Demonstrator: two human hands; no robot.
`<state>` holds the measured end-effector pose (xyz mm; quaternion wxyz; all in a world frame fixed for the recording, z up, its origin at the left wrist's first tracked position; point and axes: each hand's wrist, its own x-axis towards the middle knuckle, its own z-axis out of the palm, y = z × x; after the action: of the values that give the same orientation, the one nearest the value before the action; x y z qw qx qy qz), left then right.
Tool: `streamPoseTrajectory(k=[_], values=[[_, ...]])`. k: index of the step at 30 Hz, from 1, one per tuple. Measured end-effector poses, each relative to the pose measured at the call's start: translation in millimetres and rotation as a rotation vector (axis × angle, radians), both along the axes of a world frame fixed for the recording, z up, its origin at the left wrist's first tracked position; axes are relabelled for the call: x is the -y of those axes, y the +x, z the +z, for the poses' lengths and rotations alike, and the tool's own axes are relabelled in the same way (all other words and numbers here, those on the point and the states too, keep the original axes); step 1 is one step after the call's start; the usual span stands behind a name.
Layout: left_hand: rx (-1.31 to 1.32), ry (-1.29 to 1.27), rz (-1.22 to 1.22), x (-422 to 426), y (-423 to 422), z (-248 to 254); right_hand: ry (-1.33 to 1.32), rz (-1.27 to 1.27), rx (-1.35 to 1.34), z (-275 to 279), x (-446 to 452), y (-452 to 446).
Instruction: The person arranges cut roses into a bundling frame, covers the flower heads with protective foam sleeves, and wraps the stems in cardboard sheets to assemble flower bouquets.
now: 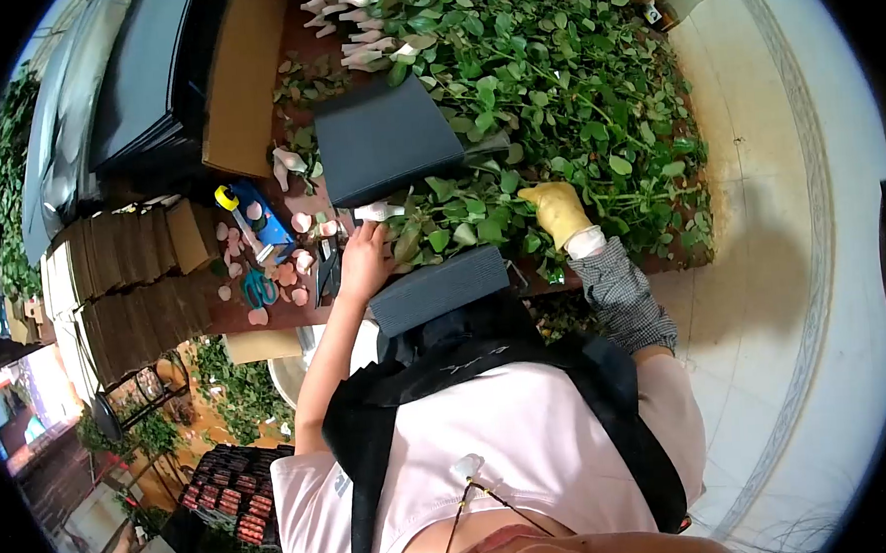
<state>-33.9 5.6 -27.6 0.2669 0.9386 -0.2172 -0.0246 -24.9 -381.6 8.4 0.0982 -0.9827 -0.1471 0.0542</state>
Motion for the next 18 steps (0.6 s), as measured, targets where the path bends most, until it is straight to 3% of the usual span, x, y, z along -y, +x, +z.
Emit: streamPoseTrajectory(k=[3, 5, 6, 9, 11, 13, 14, 15, 17, 18], values=[[0.040, 0.038, 0.008, 3, -1, 6, -0.183, -0.002, 0.044, 0, -12, 2], [0.023, 0.176, -0.006, 7, 1, 26, -0.324, -0.152, -0.108, -13, -18, 3], [0.037, 0.168, -0.025, 9, 2, 26, -0.278, -0.146, -0.042, -47, -12, -2], [0.029, 0.187, -0.080, 8, 6, 17, -0.025, -0.140, 0.028, -53, -4, -5], [0.081, 0.200, -0.134, 8, 8, 19, -0.220, -0.004, 0.000, -13, -13, -2], [0.179, 0.152, -0.182, 7, 14, 24, -0.374, -0.071, -0.153, -16, -25, 6], [0.128, 0.136, -0.168, 5, 17, 19, -0.372, -0.085, -0.160, -13, -29, 6], [0.077, 0.120, -0.150, 3, 18, 12, -0.102, -0.164, -0.067, -49, -16, -1], [-0.007, 0.016, -0.078, 5, 13, 15, -0.165, -0.117, -0.014, -58, -13, -3], [-0.021, -0.043, -0.018, 4, 7, 12, -0.175, -0.169, -0.215, -47, -14, 2]])
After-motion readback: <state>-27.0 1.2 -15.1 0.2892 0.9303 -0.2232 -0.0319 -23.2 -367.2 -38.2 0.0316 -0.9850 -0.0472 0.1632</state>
